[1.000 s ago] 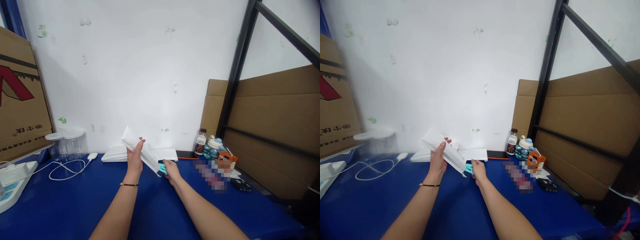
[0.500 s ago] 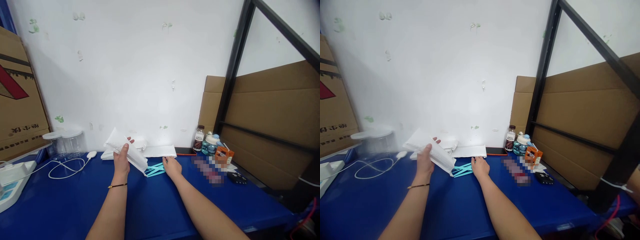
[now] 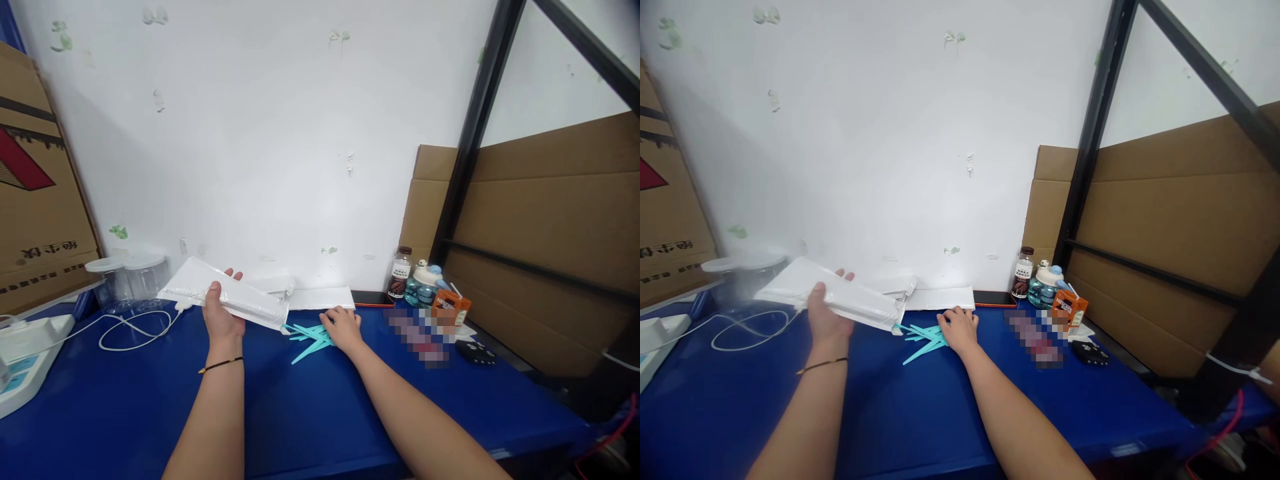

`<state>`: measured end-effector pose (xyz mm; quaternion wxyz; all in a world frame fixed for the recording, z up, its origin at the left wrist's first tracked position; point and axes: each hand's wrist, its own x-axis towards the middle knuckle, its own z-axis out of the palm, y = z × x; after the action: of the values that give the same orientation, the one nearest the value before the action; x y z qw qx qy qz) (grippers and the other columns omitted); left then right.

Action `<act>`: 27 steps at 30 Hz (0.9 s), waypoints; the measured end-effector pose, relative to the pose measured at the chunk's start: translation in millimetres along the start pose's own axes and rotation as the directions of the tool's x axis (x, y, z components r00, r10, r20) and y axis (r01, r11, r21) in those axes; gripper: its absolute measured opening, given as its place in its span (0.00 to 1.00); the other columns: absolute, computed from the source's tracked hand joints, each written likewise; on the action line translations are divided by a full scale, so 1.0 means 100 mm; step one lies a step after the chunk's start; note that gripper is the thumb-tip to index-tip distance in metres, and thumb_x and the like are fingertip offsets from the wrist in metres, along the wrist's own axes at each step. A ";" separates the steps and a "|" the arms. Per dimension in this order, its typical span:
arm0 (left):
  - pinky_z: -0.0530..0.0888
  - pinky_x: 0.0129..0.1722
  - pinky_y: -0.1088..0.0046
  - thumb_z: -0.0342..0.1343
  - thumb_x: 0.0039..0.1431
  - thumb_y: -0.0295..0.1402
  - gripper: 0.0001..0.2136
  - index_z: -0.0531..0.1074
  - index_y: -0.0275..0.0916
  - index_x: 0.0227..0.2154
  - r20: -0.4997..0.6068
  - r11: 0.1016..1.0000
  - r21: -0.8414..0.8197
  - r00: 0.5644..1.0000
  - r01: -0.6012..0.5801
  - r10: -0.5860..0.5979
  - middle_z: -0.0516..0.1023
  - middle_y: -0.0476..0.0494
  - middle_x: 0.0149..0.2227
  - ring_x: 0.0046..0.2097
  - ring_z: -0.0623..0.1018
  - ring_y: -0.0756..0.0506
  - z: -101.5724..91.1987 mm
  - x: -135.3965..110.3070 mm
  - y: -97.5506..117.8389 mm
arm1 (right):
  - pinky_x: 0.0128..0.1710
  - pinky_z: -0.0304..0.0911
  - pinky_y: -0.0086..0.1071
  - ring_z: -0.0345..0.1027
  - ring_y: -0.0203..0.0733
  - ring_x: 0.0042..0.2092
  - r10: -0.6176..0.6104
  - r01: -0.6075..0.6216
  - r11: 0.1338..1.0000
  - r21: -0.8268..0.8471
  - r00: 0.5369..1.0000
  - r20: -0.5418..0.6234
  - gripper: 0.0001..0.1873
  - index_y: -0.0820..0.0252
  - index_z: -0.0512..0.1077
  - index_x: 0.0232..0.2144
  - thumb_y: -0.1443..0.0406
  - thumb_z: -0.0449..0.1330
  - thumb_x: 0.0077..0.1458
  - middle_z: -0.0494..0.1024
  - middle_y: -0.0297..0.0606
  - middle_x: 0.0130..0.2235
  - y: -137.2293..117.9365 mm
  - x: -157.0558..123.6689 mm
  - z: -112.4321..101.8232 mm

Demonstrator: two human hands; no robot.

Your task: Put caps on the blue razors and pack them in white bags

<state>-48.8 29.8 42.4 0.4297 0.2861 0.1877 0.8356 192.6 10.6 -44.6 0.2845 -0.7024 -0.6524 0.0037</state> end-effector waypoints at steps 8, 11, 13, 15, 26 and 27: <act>0.67 0.52 0.61 0.50 0.50 0.42 0.17 0.67 0.39 0.40 -0.114 0.994 -0.055 0.988 0.097 -0.102 0.71 0.42 0.46 0.48 0.73 0.43 -0.10 0.07 -0.01 | 0.47 0.44 0.43 0.56 0.47 0.50 -0.111 0.111 0.993 0.035 0.993 -0.028 0.21 0.48 0.77 0.31 0.54 0.45 0.61 0.73 0.34 0.46 -0.12 -0.09 -0.10; 0.68 0.51 0.62 0.49 0.50 0.44 0.19 0.63 0.41 0.43 -0.136 0.991 -0.075 0.984 0.108 -0.117 0.71 0.44 0.45 0.48 0.73 0.44 -0.12 0.06 -0.04 | 0.47 0.46 0.40 0.57 0.45 0.49 -0.298 0.299 0.948 0.106 0.954 -0.032 0.15 0.47 0.73 0.40 0.53 0.51 0.57 0.72 0.35 0.44 -0.24 -0.16 -0.14; 0.68 0.50 0.63 0.49 0.49 0.44 0.20 0.62 0.41 0.44 -0.130 0.989 -0.089 0.983 0.117 -0.128 0.71 0.43 0.44 0.47 0.73 0.43 -0.12 0.04 -0.07 | 0.46 0.46 0.38 0.57 0.44 0.48 -0.427 0.425 0.895 0.133 0.904 -0.015 0.15 0.48 0.70 0.44 0.54 0.54 0.55 0.72 0.35 0.43 -0.33 -0.19 -0.13; 0.68 0.50 0.63 0.49 0.49 0.44 0.20 0.63 0.40 0.44 -0.109 0.986 -0.096 0.984 0.133 -0.143 0.71 0.43 0.44 0.47 0.73 0.43 -0.11 0.03 -0.08 | 0.46 0.46 0.37 0.59 0.42 0.47 -0.483 0.479 0.870 0.116 0.876 0.006 0.11 0.51 0.70 0.40 0.57 0.53 0.58 0.73 0.35 0.41 -0.38 -0.20 -0.09; 0.72 0.46 0.70 0.44 0.48 0.41 0.16 0.62 0.39 0.38 -0.261 0.974 -0.226 0.964 0.000 -0.060 0.70 0.47 0.33 0.39 0.74 0.48 -0.41 0.31 0.16 | 0.46 0.45 0.40 0.59 0.41 0.40 -0.512 0.513 0.847 -0.139 0.858 0.043 0.10 0.56 0.71 0.32 0.62 0.51 0.60 0.72 0.36 0.34 -0.28 -0.16 0.00; 0.72 0.46 0.69 0.43 0.48 0.43 0.16 0.62 0.40 0.37 -0.248 0.983 -0.184 0.967 0.004 -0.051 0.70 0.47 0.33 0.39 0.75 0.48 -0.47 0.34 0.17 | 0.46 0.45 0.40 0.60 0.41 0.40 -0.508 0.510 0.850 -0.129 0.860 0.049 0.10 0.56 0.71 0.32 0.62 0.51 0.60 0.72 0.36 0.34 -0.28 -0.16 -0.01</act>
<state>-104.6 45.3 26.7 0.4384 0.1345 0.1676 0.8727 165.0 -4.9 -38.7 0.2222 -0.5225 -0.8155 -0.1120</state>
